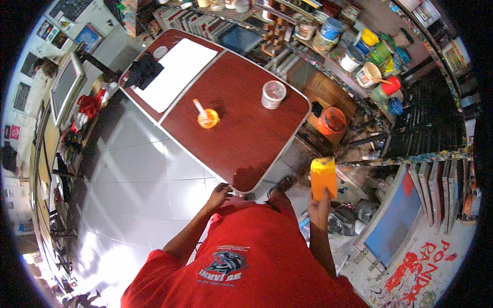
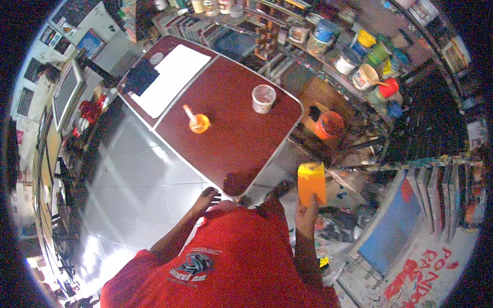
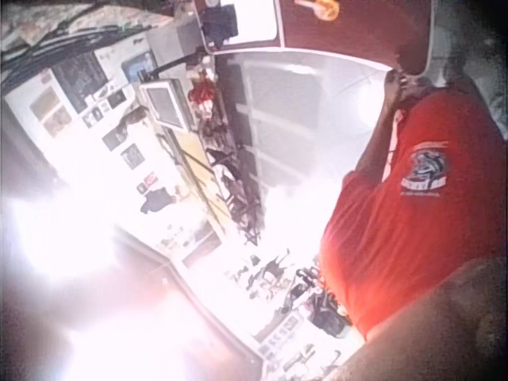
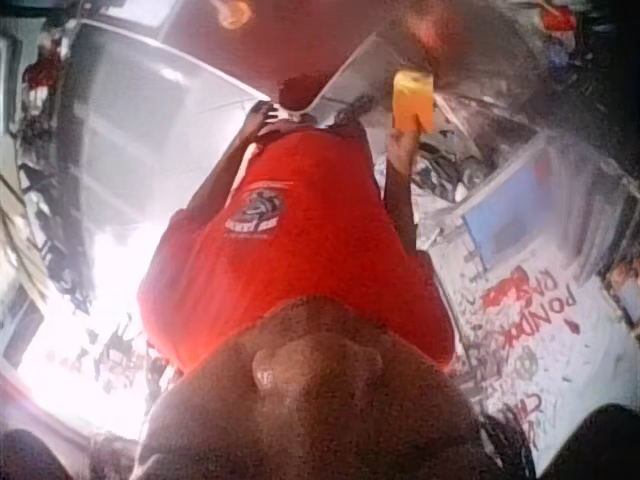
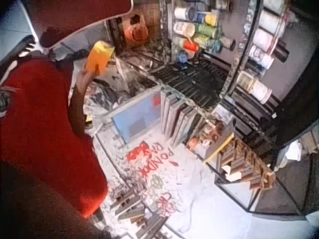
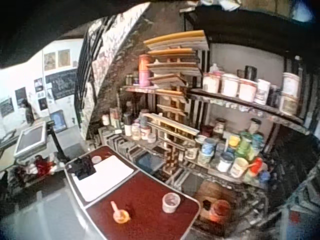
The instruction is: The person prepares a screen by applying ink with a squeegee, cleans the squeegee with a cloth, and then moves the screen onto a printing table.
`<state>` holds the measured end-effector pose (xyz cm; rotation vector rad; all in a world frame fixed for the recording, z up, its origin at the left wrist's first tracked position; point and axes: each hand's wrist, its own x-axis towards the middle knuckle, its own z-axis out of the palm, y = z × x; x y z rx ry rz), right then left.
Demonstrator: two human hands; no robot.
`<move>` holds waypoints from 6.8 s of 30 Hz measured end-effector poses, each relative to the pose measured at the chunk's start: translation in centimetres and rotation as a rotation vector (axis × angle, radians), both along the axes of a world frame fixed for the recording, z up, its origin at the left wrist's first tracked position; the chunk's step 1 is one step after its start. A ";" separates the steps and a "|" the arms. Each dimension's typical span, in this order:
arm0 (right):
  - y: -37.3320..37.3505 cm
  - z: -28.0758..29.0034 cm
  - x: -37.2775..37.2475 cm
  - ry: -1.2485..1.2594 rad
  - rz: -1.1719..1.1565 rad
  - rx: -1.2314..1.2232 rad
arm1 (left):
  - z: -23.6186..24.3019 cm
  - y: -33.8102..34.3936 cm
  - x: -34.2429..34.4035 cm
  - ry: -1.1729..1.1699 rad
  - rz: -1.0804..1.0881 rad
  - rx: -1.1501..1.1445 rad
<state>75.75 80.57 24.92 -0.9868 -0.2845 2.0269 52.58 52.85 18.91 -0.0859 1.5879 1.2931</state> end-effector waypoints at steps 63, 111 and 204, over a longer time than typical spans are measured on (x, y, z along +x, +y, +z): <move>-33.4 -9.4 15.5 -1.772 -0.263 0.186 | -15.5 8.4 -35.4 0.781 -0.151 0.345; -44.1 -9.6 44.3 -0.414 -1.513 -0.110 | 3.2 5.4 55.1 0.510 -2.115 0.979; -48.2 -9.6 53.9 0.903 -1.411 -0.198 | 10.8 -1.7 70.0 0.836 -2.204 1.386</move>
